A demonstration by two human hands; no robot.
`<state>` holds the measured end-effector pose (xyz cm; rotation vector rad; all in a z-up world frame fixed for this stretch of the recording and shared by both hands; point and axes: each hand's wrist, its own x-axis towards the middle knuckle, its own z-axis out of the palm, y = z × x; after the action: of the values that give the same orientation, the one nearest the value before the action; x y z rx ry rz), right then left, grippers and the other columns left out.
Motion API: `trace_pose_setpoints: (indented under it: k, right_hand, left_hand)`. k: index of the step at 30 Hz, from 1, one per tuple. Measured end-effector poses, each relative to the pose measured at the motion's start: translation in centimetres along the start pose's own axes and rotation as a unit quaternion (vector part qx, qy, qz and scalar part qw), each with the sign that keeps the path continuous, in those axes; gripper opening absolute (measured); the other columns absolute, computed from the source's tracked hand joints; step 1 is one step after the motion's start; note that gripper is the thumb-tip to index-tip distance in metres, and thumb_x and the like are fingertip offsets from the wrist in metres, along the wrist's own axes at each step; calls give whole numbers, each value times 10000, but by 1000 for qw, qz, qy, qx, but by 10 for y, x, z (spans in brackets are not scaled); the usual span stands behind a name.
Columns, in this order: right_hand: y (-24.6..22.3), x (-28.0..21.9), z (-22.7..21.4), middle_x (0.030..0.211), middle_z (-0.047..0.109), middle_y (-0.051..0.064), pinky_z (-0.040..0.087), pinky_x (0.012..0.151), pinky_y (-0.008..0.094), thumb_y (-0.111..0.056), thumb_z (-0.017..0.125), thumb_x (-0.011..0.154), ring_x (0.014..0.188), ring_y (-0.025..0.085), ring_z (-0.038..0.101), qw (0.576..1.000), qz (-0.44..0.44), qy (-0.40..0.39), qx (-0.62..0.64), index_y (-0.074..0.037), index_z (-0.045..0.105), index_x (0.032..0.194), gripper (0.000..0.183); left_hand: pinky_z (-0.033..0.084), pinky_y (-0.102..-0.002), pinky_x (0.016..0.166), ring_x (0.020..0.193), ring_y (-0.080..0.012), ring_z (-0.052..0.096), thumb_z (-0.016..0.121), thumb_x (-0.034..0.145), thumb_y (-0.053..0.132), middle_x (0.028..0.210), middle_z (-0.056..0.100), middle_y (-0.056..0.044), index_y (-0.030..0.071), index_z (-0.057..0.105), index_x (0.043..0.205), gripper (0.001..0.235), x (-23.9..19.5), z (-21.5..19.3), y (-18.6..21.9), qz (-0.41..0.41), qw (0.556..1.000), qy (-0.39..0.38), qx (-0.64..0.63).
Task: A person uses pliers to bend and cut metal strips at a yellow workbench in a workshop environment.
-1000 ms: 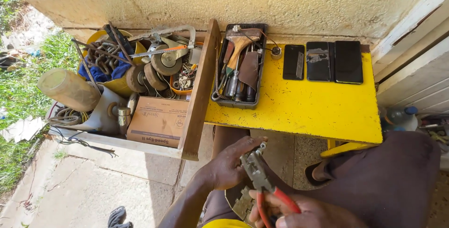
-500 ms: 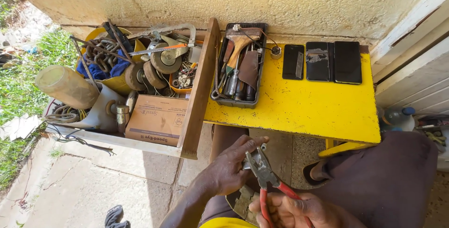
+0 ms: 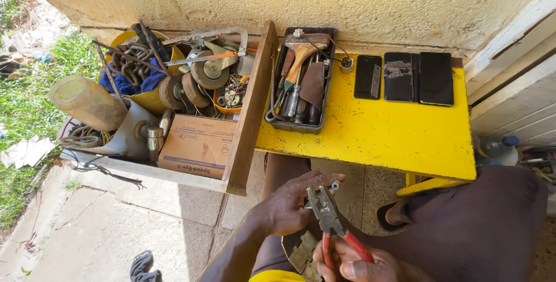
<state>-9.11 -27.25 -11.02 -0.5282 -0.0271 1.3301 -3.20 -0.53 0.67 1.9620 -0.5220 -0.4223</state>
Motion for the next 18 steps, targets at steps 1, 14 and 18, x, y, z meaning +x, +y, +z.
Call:
trace_pose_setpoints:
  k: [1,14,18]
  right_hand:
    - [5,2,-9,1315,540,-52,348,1135,253,-178,637,1009,1243,29,527,994,-41,-36,-96,-111,496,1508,523]
    - [-47,-9,101,978,684,-2,537,758,281,-255,680,974,718,111,618,888,106,280,-348,-185,762,1331,373]
    - [-24,-18,47,1034,653,56,455,633,317,-236,621,974,620,138,501,937,6,275,-213,-187,529,1652,686]
  left_hand:
    - [541,-555,1009,1196,-375,678,542,854,41,1287,645,-144,265,512,1586,766,0,2,-3,6,1000,2,-6]
    - [546,-442,1121,1305,-300,650,463,966,-26,1498,617,-203,84,453,1628,671,-16,-3,-28,76,947,4,-313]
    - [418,-528,1252,1520,-364,509,616,1097,140,1621,518,-241,81,418,1646,587,-13,2,-28,99,901,-12,-421]
